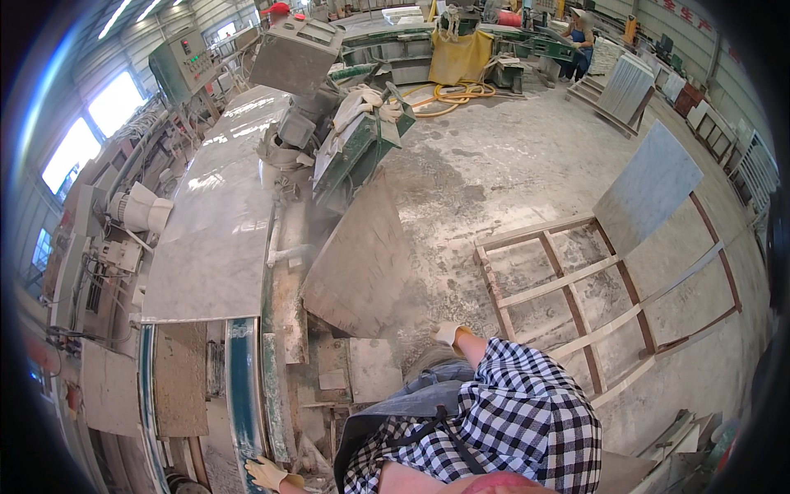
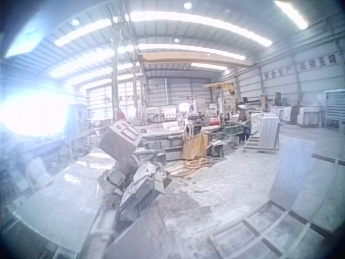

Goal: The person repeatedly picks up large rectangular tiles from a conveyor, wipes their surfaces with gloved hands, and places them onto a nearby wooden rack. The person also adjusts tiles on the conveyor and briefly wipes the conveyor surface.

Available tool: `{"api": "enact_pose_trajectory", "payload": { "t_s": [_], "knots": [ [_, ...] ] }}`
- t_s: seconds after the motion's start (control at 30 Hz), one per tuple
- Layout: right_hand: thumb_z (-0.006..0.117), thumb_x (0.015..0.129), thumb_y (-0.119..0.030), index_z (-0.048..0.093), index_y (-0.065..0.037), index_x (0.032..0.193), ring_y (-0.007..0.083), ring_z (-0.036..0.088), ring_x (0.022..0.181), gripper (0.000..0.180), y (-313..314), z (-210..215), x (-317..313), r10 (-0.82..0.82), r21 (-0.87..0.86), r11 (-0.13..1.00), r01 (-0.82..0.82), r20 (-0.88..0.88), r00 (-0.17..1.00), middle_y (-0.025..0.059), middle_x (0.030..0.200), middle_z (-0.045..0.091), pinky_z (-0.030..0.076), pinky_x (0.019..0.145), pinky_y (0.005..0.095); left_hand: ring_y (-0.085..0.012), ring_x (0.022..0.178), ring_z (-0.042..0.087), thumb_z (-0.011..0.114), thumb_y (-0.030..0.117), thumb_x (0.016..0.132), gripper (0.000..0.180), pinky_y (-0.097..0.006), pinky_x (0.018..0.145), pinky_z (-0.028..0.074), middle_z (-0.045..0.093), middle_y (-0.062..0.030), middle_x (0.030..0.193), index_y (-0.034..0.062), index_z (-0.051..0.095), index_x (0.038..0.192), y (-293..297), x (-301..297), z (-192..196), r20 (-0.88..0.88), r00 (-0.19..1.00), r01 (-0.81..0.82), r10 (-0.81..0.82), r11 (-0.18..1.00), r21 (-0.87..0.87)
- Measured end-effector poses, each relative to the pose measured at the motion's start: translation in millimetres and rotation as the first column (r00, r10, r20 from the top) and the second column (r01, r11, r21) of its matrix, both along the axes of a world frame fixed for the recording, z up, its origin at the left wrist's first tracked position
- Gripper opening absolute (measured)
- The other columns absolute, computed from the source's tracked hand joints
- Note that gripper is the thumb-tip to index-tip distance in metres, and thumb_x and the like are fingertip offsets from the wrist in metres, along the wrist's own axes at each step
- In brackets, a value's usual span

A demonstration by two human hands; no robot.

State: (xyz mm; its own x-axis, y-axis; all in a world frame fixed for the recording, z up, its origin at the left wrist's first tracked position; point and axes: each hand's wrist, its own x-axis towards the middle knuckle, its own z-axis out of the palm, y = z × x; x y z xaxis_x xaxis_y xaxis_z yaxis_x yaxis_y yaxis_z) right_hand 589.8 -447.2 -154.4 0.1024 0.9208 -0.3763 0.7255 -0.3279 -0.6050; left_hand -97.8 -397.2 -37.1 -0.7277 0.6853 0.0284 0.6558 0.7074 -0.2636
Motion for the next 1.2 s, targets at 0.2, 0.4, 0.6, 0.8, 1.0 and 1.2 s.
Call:
{"api": "enact_pose_trajectory", "payload": {
  "t_s": [0.2, 0.4, 0.6, 0.8, 1.0, 1.2],
  "knots": [
    [0.058, 0.094, -0.050, 0.076, -0.013, 0.114, 0.0435, 0.070, 0.104, 0.046, -8, 16, -4, -0.044, 0.065, 0.997, 0.046, -0.035, 0.998, 0.0217, 0.112, 0.074, 0.056, 0.090, 0.0485, -0.0265, 0.141, 0.051, 0.039, 0.047, 0.111, 0.058, -0.049, 0.114, 0.043, 0.048, -0.0091, 0.160, 0.0126, 0.048, 0.157, 0, -7, -7, 0.011, 1.000, 0.006, -0.006, 1.000, 0.011],
    [0.057, 0.095, -0.050, 0.076, -0.010, 0.112, 0.0443, 0.070, 0.103, 0.047, -4, 11, -4, 0.008, 0.073, 0.997, -0.005, -0.043, 0.999, 0.0235, 0.111, 0.073, 0.055, 0.090, 0.0494, -0.0281, 0.145, 0.047, 0.038, 0.046, 0.112, 0.058, -0.047, 0.118, 0.044, 0.040, -0.0085, 0.165, 0.0138, 0.041, 0.160, 12, -22, -26, 0.044, 0.994, -0.103, 0.104, 0.994, -0.023],
    [0.057, 0.095, -0.048, 0.076, -0.008, 0.111, 0.0438, 0.070, 0.104, 0.046, -4, 13, -6, -0.024, 0.107, 0.994, 0.032, -0.071, 0.997, 0.0238, 0.110, 0.073, 0.055, 0.090, 0.0500, -0.0282, 0.147, 0.045, 0.038, 0.046, 0.112, 0.058, -0.046, 0.119, 0.044, 0.038, -0.0087, 0.166, 0.0140, 0.040, 0.161, 11, -27, -31, 0.050, 0.993, -0.106, 0.107, 0.994, -0.024],
    [0.058, 0.093, -0.041, 0.074, -0.010, 0.116, 0.0405, 0.069, 0.109, 0.042, -2, 18, -10, -0.005, 0.047, 0.999, 0.006, -0.035, 0.999, 0.0212, 0.116, 0.073, 0.054, 0.094, 0.0477, -0.0283, 0.146, 0.045, 0.040, 0.046, 0.112, 0.059, -0.045, 0.118, 0.044, 0.040, -0.0094, 0.165, 0.0138, 0.041, 0.160, 5, -22, -21, 0.066, 0.996, -0.064, 0.065, 0.998, -0.019],
    [0.057, 0.094, -0.044, 0.077, -0.008, 0.105, 0.0418, 0.071, 0.102, 0.042, -8, 16, -8, -0.011, 0.167, 0.986, 0.028, -0.101, 0.995, 0.0224, 0.108, 0.074, 0.055, 0.088, 0.0490, -0.0283, 0.147, 0.045, 0.040, 0.046, 0.112, 0.058, -0.045, 0.118, 0.045, 0.040, -0.0094, 0.165, 0.0140, 0.041, 0.160, 6, -27, -26, 0.064, 0.995, -0.076, 0.077, 0.997, -0.022],
    [0.058, 0.094, -0.043, 0.076, -0.009, 0.107, 0.0405, 0.071, 0.103, 0.041, -10, 18, -11, -0.028, 0.192, 0.980, 0.053, -0.135, 0.990, 0.0219, 0.110, 0.074, 0.055, 0.088, 0.0480, -0.0284, 0.147, 0.044, 0.039, 0.045, 0.112, 0.057, -0.046, 0.119, 0.044, 0.039, -0.0097, 0.166, 0.0139, 0.042, 0.160, 2, -17, -15, 0.079, 0.993, -0.088, 0.088, 0.996, -0.005]
  ]
}}
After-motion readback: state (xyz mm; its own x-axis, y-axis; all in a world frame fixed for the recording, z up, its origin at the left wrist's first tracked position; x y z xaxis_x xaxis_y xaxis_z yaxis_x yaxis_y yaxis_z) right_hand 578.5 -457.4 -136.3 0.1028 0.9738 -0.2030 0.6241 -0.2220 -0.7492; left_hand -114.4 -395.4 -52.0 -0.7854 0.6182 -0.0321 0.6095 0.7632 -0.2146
